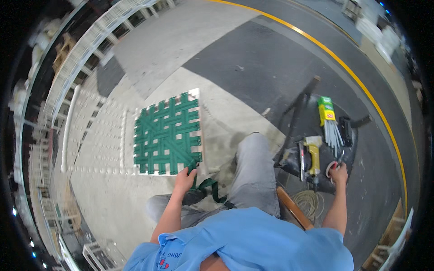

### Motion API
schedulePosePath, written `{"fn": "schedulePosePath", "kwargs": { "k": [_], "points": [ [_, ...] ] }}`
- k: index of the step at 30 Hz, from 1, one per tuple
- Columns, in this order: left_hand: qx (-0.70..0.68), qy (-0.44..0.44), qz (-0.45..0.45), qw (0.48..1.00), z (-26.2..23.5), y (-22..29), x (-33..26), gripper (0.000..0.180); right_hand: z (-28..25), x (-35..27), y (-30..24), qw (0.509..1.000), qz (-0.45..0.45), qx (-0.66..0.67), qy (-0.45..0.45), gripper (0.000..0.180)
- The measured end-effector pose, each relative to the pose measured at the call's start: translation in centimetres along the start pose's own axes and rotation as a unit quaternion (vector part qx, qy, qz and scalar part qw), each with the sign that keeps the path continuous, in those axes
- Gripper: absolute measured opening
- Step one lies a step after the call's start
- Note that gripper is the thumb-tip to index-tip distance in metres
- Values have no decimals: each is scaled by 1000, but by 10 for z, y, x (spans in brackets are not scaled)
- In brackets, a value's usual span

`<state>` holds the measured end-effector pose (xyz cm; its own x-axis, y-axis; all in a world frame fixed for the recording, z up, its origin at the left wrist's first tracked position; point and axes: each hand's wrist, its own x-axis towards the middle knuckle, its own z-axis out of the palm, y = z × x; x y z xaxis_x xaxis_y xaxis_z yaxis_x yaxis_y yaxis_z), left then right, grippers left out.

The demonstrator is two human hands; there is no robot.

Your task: The person weaves green plastic strips into the seat of a white wooden chair, using a staple gun to secure the strips. They then place a white sheet over the woven seat and staple it in place.

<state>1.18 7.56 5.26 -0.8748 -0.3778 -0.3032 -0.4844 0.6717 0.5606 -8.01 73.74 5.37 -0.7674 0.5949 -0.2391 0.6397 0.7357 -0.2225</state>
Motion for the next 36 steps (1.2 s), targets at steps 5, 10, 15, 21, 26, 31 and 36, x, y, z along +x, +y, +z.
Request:
{"fn": "schedulePosePath", "kwargs": {
  "k": [5, 10, 15, 21, 26, 31, 36],
  "points": [
    [-371, -85, -128, 916, 1, -20, -14, 33, -18, 11, 9, 948, 46, 312, -45, 74],
    [-588, -147, -200, 770, -20, -19, -5, 29, -34, -21, -51, 901, -145, 405, -49, 63],
    [-646, -124, -192, 728, -40, -19, 16, 27, -9, -122, -257, 795, -562, 205, -102, 60],
    [-639, -90, -205, 736, -49, -3, 18, 29, 81, -176, -388, 580, -784, -74, -209, 54],
    [-615, -116, -189, 757, -53, 0, 16, 28, 141, -183, -426, 484, -843, -139, -189, 56],
    [-600, -89, -206, 768, -50, 2, 10, 26, 167, -200, -441, 417, -891, -103, -147, 39],
    [-583, -100, -191, 784, -53, 8, 9, 25, 174, -211, -450, 397, -892, -124, -180, 35]
  ]
}}
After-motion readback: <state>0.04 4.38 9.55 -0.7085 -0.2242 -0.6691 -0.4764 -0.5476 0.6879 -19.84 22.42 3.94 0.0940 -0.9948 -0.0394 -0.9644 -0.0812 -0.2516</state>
